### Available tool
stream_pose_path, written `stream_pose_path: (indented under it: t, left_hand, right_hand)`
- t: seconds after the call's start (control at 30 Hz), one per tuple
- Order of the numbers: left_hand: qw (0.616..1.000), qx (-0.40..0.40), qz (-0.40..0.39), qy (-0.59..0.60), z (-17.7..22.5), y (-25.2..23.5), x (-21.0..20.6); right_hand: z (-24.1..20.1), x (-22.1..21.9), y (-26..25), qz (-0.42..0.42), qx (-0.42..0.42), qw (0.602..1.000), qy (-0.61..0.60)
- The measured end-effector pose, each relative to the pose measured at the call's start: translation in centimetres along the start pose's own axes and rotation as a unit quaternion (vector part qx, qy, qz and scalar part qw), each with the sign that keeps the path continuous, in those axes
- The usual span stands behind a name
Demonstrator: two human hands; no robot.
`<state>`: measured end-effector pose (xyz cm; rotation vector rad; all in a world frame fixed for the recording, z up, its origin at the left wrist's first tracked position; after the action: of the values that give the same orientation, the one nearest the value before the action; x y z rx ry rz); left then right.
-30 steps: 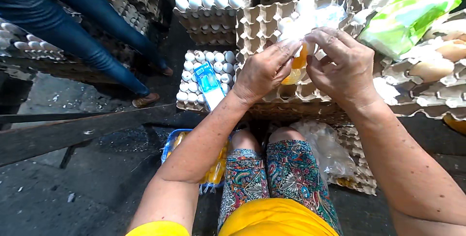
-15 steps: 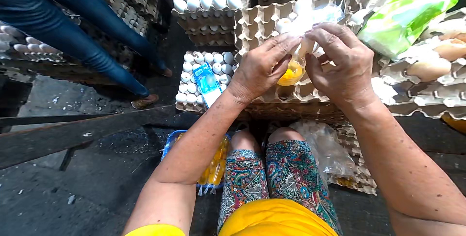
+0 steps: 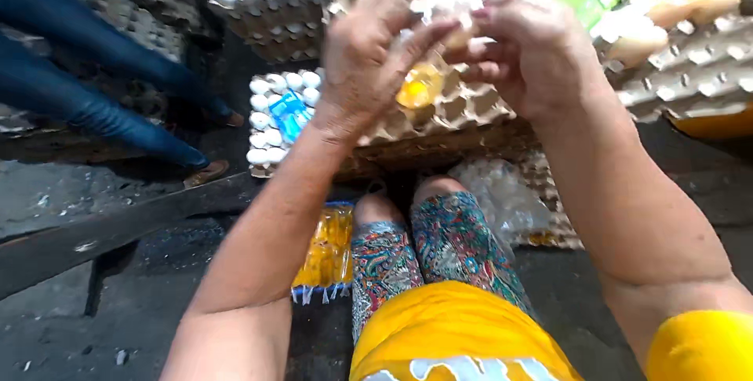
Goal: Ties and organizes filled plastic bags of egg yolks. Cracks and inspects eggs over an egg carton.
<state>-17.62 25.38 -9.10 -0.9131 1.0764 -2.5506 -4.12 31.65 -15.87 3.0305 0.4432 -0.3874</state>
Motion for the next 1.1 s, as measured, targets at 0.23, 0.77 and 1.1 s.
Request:
stream_pose_path:
  t: [0.23, 0.77, 1.1]
  left_hand:
    - [0.999, 0.006, 0.006, 0.034, -12.6, 2.6, 2.8]
    - [0.986, 0.155, -0.051, -0.033, -14.9, 2.5, 2.9]
    - [0.996, -0.074, 0.058, 0.003, -4.3, 9.2, 1.5]
  right_hand:
    - [-0.2, 7.4, 7.8, -0.122, -0.009, 0.992, 0.009]
    - [35.1, 32.8, 23.7, 0.169, -0.406, 0.845, 0.305]
    - [40.9, 27.5, 35.2, 0.363, -0.601, 0.708, 0.077]
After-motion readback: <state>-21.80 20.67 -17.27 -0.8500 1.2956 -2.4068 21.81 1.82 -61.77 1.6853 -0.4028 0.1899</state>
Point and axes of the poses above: each hand's wrist, its own y-axis away from the middle knuckle, its own x-axis out of the back of the hand, z = x × y, the point moved 10 cm from there along -y, towards the middle knuckle, and after that the axes turned 11 degrees about z, right-handed, at the moved point
